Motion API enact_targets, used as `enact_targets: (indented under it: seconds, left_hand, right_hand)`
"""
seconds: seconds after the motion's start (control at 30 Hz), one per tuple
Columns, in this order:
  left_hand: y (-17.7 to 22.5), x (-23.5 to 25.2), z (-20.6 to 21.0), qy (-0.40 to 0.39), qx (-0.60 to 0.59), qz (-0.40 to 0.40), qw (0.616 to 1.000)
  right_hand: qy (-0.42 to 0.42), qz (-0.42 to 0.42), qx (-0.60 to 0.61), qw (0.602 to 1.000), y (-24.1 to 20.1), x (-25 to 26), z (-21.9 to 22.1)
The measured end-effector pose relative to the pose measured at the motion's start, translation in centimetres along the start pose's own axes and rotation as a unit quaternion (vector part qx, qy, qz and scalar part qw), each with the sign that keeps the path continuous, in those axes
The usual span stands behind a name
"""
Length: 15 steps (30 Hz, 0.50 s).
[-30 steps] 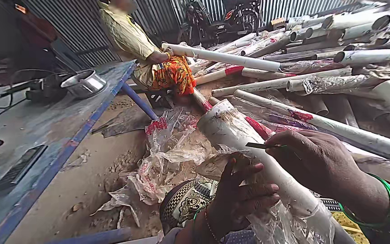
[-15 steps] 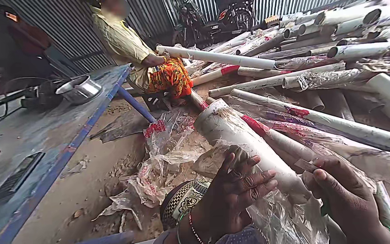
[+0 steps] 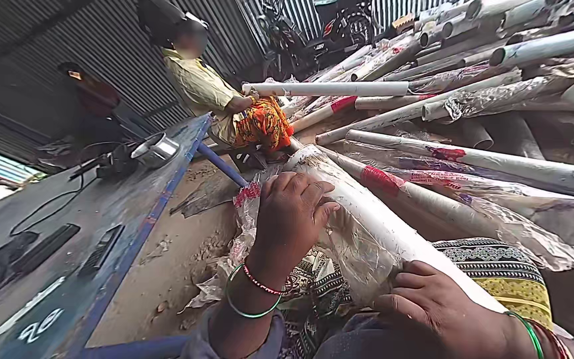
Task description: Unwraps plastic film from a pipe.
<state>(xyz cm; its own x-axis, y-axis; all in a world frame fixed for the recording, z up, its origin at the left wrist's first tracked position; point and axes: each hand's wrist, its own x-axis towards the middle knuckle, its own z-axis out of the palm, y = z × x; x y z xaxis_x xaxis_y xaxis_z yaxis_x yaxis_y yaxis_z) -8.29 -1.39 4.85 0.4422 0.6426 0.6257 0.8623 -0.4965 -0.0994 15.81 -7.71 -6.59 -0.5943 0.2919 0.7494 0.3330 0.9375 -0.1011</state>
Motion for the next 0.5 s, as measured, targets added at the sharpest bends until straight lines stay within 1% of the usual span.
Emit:
enact_targets:
  seconds: [0.1, 0.17, 0.37, 0.5]
  left_hand:
    - [0.5, 0.5, -0.7, -0.028, 0.011, -0.011, 0.999]
    - [0.5, 0.6, -0.6, -0.023, 0.002, -0.008, 1.000]
    - [-0.8, -1.6, 0.4, 0.065, -0.048, 0.057, 0.995]
    - [-1.3, -3.5, 0.8, 0.093, -0.065, 0.084, 0.990]
  right_hand:
    - [-0.010, -0.005, -0.039, 0.999, -0.2, 0.0, 0.3]
    - [-0.014, -0.010, -0.053, 0.998, -0.2, 0.0, 0.4]
    - [-0.001, -0.014, -0.058, 0.998, 0.0, 0.0, 0.6]
    - [0.002, -0.012, -0.049, 0.999, 0.0, -0.1, 0.6]
